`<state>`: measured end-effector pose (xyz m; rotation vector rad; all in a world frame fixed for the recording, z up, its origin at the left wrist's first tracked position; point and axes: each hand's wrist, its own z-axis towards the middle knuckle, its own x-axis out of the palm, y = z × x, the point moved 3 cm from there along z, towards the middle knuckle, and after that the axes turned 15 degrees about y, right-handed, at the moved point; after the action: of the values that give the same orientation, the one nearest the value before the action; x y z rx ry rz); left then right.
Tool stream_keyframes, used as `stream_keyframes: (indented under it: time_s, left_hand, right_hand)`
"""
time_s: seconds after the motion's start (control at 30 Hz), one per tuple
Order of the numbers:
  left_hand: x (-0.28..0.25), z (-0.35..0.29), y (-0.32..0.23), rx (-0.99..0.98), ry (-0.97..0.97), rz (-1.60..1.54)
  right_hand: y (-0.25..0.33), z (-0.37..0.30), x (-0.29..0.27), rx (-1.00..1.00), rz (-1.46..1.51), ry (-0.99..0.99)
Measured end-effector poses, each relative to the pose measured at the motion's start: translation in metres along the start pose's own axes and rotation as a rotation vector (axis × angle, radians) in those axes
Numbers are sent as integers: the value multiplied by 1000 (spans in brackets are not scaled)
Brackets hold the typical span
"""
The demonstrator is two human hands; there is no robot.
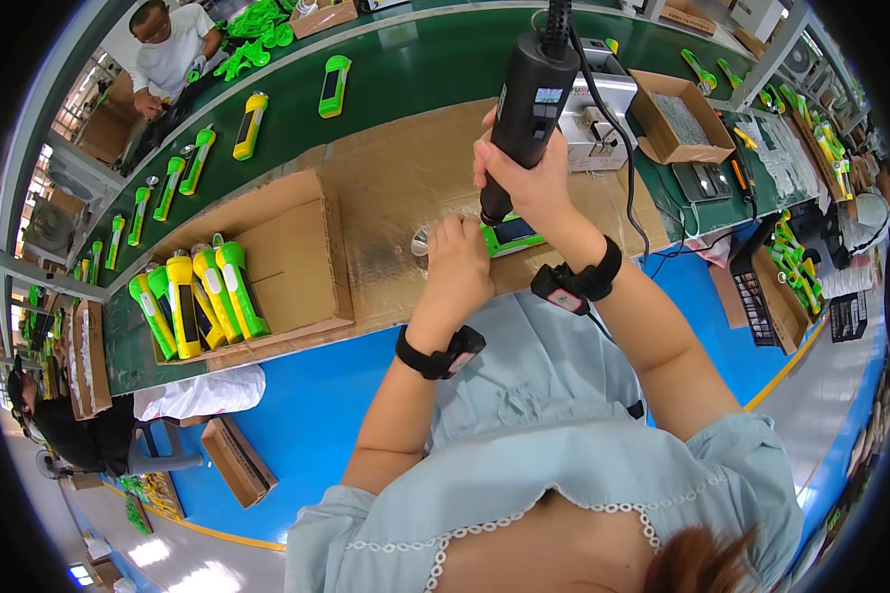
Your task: Assemble solar-powered flashlights using an electric screwdriver.
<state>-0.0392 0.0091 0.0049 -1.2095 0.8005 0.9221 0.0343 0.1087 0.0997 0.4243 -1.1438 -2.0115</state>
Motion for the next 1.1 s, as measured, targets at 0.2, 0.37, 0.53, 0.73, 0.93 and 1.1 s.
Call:
stream_keyframes:
  time_s: [0.2, 0.37, 0.53, 0.73, 0.93, 1.1]
  left_hand:
    - [-4, 0, 3, 15, 35, -1]
    - [5, 4, 9, 10, 50, 64]
    - [1, 13, -1, -147, 179, 217]
    - [1, 9, -10, -322, 155, 434]
    - [9, 81, 16, -539, 212, 478]
    - [10, 220, 51, -529, 194, 407]
  right_hand:
    - [-8, 3, 7, 44, -67, -29]
    - [-10, 6, 11, 73, 8, 10]
    - [2, 1, -2, -25, 80, 78]
    - [100, 7, -55, -301, 127, -149]
    - [116, -36, -102, -164, -98, -211]
    - [66, -34, -115, -85, -211, -267]
